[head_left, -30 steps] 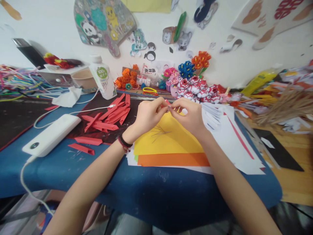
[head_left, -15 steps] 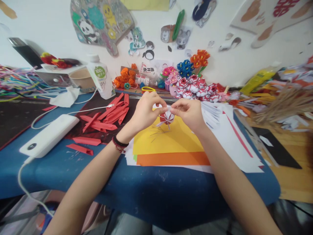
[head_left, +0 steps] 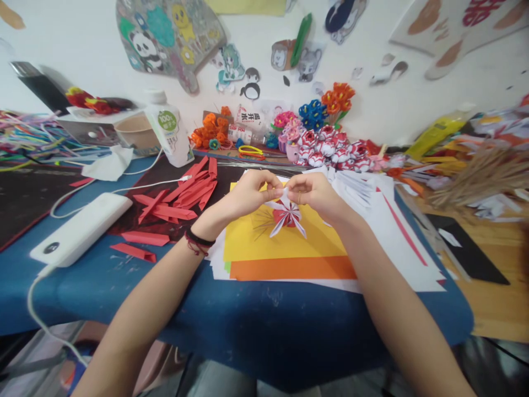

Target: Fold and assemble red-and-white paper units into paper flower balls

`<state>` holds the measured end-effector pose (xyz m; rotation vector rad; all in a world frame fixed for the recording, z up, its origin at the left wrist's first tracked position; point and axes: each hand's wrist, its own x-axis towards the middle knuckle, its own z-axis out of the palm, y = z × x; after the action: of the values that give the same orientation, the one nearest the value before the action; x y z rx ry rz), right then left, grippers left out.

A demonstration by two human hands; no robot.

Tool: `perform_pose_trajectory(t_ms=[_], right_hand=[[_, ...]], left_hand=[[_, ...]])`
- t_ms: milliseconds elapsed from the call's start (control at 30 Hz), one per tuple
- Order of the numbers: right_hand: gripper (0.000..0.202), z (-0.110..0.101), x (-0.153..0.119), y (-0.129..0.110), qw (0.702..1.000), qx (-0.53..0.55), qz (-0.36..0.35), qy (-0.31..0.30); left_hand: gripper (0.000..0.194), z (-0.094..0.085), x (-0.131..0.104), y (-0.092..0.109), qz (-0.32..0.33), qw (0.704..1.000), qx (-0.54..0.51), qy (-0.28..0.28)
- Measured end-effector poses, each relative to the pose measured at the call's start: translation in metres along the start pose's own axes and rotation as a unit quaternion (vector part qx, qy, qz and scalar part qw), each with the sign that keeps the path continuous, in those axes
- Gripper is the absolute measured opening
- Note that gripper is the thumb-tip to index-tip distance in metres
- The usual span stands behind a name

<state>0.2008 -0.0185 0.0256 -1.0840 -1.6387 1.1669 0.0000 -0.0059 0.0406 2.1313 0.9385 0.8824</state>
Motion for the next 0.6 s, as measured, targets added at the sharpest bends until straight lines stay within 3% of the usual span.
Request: perform_pose_trajectory(t_ms=[133, 267, 600], right_hand=[[0.021, 0.001, 0.003, 0.005, 0.989, -0.091, -0.066, 0.092], [0.014, 0.004, 0.004, 0.009, 0.974, -0.137, -0.109, 0.145], [0.017, 0.011, 0.002, 0.008, 0.966, -0.141, -0.132, 0.172]], left_hand=[[0.016, -0.002, 0.001, -0.002, -0.018, 0.997, 0.067, 0.036], [0.019, 0.001, 0.0, -0.004, -0.043, 0.991, 0.111, 0.057], [0.007, 0.005, 0.0, 0.0, -0.043, 0.973, 0.177, 0.141]])
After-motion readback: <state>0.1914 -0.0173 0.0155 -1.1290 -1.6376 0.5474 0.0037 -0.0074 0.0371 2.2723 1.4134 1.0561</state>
